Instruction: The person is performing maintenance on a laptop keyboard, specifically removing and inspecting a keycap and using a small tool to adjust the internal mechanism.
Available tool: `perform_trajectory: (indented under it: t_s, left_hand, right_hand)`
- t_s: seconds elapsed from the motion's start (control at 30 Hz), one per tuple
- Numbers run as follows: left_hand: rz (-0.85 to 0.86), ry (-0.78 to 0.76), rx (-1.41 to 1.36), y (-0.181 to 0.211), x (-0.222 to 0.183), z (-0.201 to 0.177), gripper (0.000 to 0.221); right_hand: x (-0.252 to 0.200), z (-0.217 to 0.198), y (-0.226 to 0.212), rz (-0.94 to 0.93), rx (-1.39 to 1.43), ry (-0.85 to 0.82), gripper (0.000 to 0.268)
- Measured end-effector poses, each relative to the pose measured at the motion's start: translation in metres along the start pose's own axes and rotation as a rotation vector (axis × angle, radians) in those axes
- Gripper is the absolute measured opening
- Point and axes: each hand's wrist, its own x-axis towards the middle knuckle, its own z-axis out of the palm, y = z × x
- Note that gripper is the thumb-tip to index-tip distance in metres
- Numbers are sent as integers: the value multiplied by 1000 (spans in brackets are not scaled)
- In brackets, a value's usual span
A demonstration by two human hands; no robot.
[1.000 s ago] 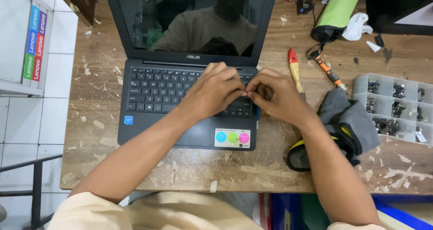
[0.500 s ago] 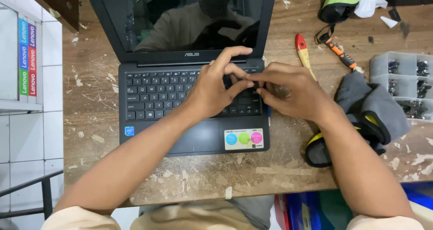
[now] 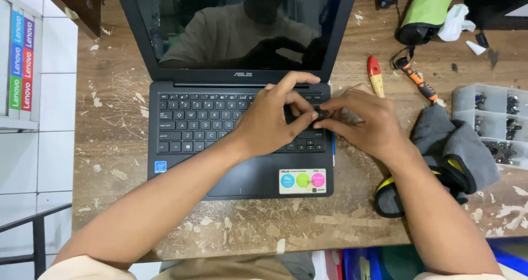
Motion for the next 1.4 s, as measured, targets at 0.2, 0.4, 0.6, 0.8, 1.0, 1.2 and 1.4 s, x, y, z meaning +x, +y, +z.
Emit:
perform_trajectory:
  t_s: [0.2, 0.4, 0.6, 0.8, 1.0, 1.2, 1.4]
  left_hand:
    - [16, 0, -10, -3, -1, 2, 54]
    - [30, 21, -2, -5, -2, 2, 50]
    - [50, -6, 21, -5, -1, 1, 49]
    - [66, -19, 25, -8, -1, 2, 50]
    - [58, 32, -2, -4, -2, 0, 49]
    - [69, 46, -41, -6, -1, 0, 48]
    - [52, 46, -35, 5, -2, -4, 42]
  right_hand:
    - [0, 1, -1, -36, -40, -5, 22]
    - [2, -3, -1, -71, -83, -31, 20]
    - [9, -8, -14, -69, -5, -81, 18]
    - [9, -6, -12, -62, 102, -81, 11]
    - [8, -4, -14, -71, 42, -55, 13]
    - [3, 3, -7, -45, -11, -24, 24]
    - [6, -1, -4, -11, -7, 7, 25]
